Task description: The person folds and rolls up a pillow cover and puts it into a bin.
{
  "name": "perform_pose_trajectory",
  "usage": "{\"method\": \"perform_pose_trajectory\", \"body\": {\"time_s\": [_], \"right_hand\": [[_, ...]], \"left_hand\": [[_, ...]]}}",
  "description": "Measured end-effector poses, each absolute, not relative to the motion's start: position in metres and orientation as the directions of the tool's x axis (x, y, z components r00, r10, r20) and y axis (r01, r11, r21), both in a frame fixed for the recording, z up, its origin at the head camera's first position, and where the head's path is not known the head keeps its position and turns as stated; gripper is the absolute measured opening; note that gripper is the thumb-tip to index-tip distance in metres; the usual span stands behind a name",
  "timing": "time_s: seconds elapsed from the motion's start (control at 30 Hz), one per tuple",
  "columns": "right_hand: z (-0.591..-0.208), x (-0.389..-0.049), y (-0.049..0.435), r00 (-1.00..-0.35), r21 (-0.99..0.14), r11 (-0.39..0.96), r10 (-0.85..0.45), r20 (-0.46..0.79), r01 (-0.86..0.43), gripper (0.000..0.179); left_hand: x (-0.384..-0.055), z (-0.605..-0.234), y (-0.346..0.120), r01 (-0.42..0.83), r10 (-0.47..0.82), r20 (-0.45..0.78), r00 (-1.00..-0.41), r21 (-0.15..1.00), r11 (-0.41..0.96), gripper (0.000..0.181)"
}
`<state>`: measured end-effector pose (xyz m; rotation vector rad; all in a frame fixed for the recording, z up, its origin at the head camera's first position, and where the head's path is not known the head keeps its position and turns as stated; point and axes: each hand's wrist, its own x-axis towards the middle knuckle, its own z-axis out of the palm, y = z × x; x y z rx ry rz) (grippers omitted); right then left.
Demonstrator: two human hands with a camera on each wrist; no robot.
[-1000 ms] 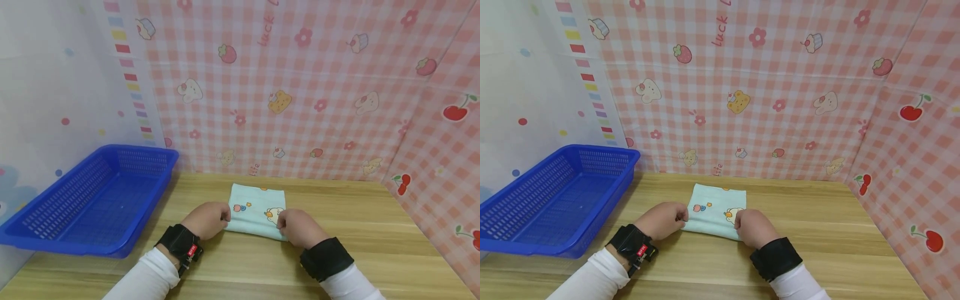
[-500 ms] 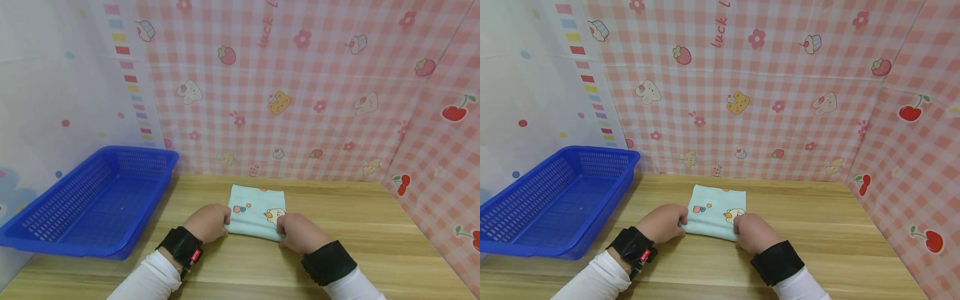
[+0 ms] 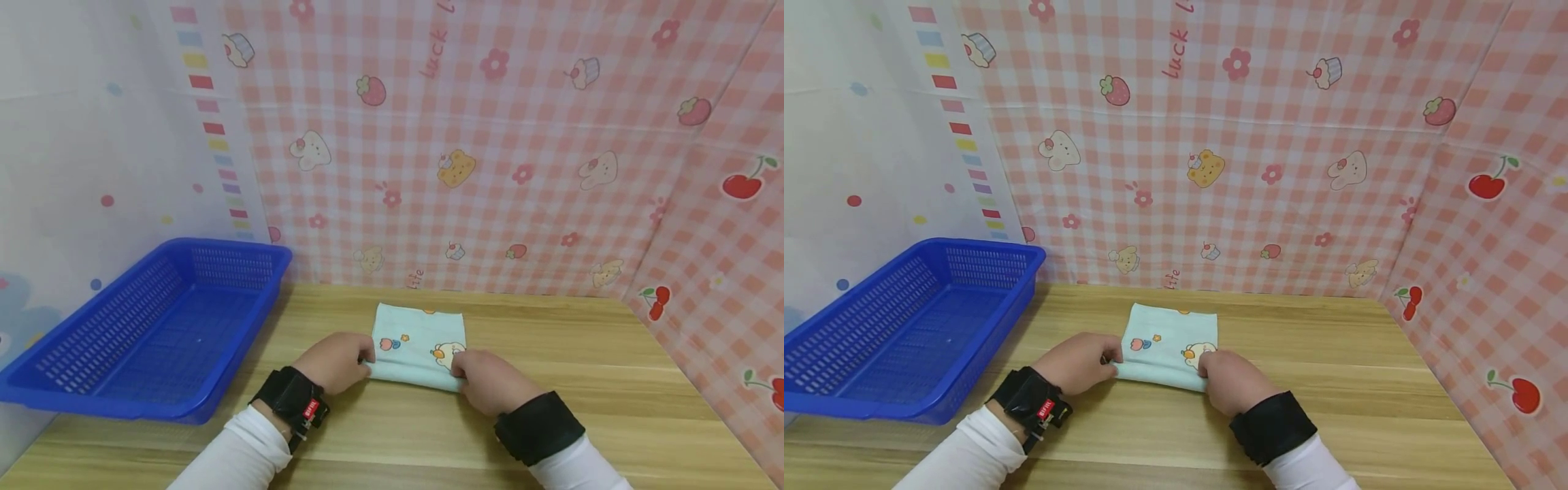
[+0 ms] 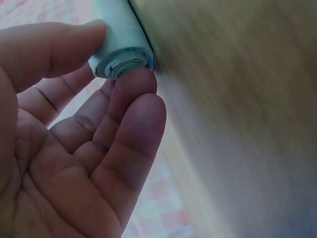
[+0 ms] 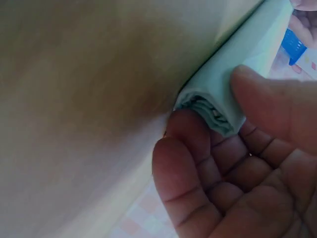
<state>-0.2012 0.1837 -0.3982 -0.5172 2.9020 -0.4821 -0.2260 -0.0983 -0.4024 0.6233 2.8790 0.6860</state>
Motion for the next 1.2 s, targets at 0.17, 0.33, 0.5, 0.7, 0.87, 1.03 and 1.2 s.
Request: {"method": "perform_pose_trajectory", "body": {"time_s": [0.17,0.33,0.5,0.7,0.87,1.03,1.2], "right_hand": [[-0.3984,-0.2037,0.1874,-0.927,-0.386,0.882,-0.347,-0.141,-0.271,0.008],[-0.3987,-0.2056,0.1889,-0.929,-0.402,0.878,-0.341,-0.144,-0.259,0.011],[-0.397,-0.208,0.189,-0.939,-0.406,0.887,-0.305,-0.161,-0.218,0.008],[-0.3967,-0.2087,0.189,-0.948,-0.408,0.892,-0.277,-0.156,-0.194,0.008],[-0.3973,-0.2076,0.1876,-0.948,-0.407,0.893,-0.277,-0.155,-0.195,0.01],[-0.3975,-0.2074,0.1873,-0.946,-0.406,0.89,-0.288,-0.149,-0.207,0.012],[-0.3975,-0.2071,0.1887,-0.942,-0.42,0.88,-0.303,-0.142,-0.22,0.015]], "left_hand": [[-0.2292,-0.4006,-0.1028,0.327,0.416,-0.058,-0.908,0.524,0.786,0.01],[-0.2309,-0.4002,-0.1019,0.317,0.409,-0.062,-0.91,0.532,0.785,0.016],[-0.2312,-0.4015,-0.0963,0.312,0.39,-0.051,-0.92,0.51,0.802,0.015],[-0.2294,-0.402,-0.0938,0.347,0.403,-0.012,-0.915,0.486,0.802,0.016],[-0.2281,-0.4028,-0.0968,0.383,0.435,-0.004,-0.9,0.467,0.797,0.016],[-0.2282,-0.4028,-0.098,0.385,0.443,-0.026,-0.896,0.453,0.804,0.02],[-0.2285,-0.4022,-0.098,0.375,0.435,-0.036,-0.9,0.448,0.812,0.016]]}}
